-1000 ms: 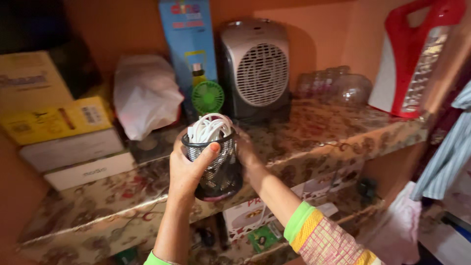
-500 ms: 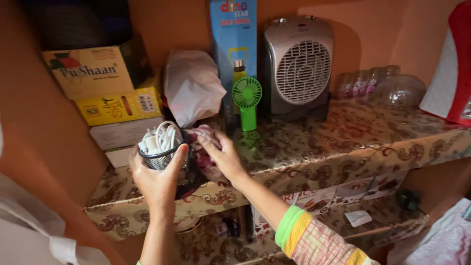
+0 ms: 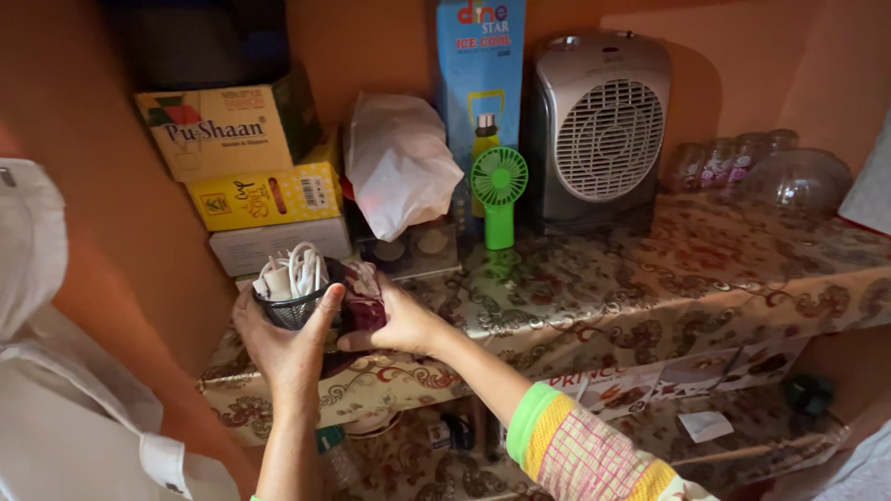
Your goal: The person wipes a shelf and several items on it with a cloth, including a small fan, a plastic bag, a wire holder, and multiple boxes. The person moves items to access the shelf surface and wipes each item individually.
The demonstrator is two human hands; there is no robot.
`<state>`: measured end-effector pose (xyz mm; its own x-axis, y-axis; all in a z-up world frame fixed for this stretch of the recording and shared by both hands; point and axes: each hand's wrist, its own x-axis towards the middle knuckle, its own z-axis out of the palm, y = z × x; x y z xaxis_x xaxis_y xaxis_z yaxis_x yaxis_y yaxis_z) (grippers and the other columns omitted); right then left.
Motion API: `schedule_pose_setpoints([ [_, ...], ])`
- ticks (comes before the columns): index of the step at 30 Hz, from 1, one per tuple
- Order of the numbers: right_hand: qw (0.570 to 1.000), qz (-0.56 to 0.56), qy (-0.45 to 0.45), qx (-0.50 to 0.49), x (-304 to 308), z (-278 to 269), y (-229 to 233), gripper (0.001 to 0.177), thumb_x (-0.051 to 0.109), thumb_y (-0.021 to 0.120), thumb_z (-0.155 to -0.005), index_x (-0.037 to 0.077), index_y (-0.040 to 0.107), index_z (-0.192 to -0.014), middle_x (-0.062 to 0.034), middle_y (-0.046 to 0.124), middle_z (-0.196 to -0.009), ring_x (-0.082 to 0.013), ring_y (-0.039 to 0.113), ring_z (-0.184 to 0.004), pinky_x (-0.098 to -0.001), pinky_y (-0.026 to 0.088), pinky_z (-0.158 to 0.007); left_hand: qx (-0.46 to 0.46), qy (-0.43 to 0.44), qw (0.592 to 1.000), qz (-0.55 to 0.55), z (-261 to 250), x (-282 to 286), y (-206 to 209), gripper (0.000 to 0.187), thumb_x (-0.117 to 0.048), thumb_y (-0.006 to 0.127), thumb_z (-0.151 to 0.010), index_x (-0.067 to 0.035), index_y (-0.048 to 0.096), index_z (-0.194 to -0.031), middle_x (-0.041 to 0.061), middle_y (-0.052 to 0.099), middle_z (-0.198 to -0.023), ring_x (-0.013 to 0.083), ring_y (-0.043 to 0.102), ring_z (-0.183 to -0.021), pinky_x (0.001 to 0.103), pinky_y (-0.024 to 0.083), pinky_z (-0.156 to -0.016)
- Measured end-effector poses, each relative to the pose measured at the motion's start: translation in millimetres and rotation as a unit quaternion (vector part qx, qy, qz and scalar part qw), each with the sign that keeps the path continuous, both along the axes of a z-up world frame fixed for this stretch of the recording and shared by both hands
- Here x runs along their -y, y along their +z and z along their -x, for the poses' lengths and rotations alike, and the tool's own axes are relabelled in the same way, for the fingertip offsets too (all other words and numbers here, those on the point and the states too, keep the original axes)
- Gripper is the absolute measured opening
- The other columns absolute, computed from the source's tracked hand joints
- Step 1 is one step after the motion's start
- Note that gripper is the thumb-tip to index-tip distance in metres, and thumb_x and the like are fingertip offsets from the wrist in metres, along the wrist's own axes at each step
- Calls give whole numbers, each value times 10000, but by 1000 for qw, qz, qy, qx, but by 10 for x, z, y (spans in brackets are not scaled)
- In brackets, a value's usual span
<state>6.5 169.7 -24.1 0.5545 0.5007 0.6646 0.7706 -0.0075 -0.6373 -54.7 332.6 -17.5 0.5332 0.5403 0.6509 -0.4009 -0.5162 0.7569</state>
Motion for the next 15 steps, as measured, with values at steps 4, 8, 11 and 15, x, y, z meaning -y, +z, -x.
schedule_pose_setpoints([
  [4, 994, 40, -34, -96, -83, -39, 10, 993, 334, 898, -673, 33, 426, -1493, -125, 640, -1351, -225, 622, -1227, -373, 514, -1038, -9, -2, 1000, 3, 77, 6, 9, 1197, -470, 960, -666, 50, 337, -1545, 251, 371, -1519, 369, 374, -1420, 480, 326, -1151],
  [8, 993, 18, -31, -112, -174, -126, -68, 1007, 332, 899, -659, 37, 409, -1488, -128, 644, -1322, -208, 628, -1175, -358, 535, -994, -45, 23, 998, 35, 166, 54, 15, 1189, -379, 963, -574, 3, 368, -1529, 211, 466, -1467, 359, 471, -1360, 469, 365, -1138],
  [11, 992, -13, 14, -121, -165, -174, -158, 994, 325, 911, -670, 21, 438, -1489, -135, 654, -1332, -205, 619, -1180, -355, 523, -1017, -13, 10, 997, 72, 154, 18, 21, 1097, -334, 939, -599, 7, 409, -1497, 198, 528, -1433, 348, 554, -1320, 448, 422, -1128],
  [15, 1000, 14, -6, -24, -208, -188, -166, 1016, 344, 918, -716, 24, 417, -1541, -150, 607, -1475, -265, 580, -1343, -388, 443, -1132, 62, -17, 997, 53, 64, -182, -38, 1048, -279, 916, -684, 51, 376, -1520, 245, 473, -1469, 373, 519, -1337, 460, 388, -1153],
])
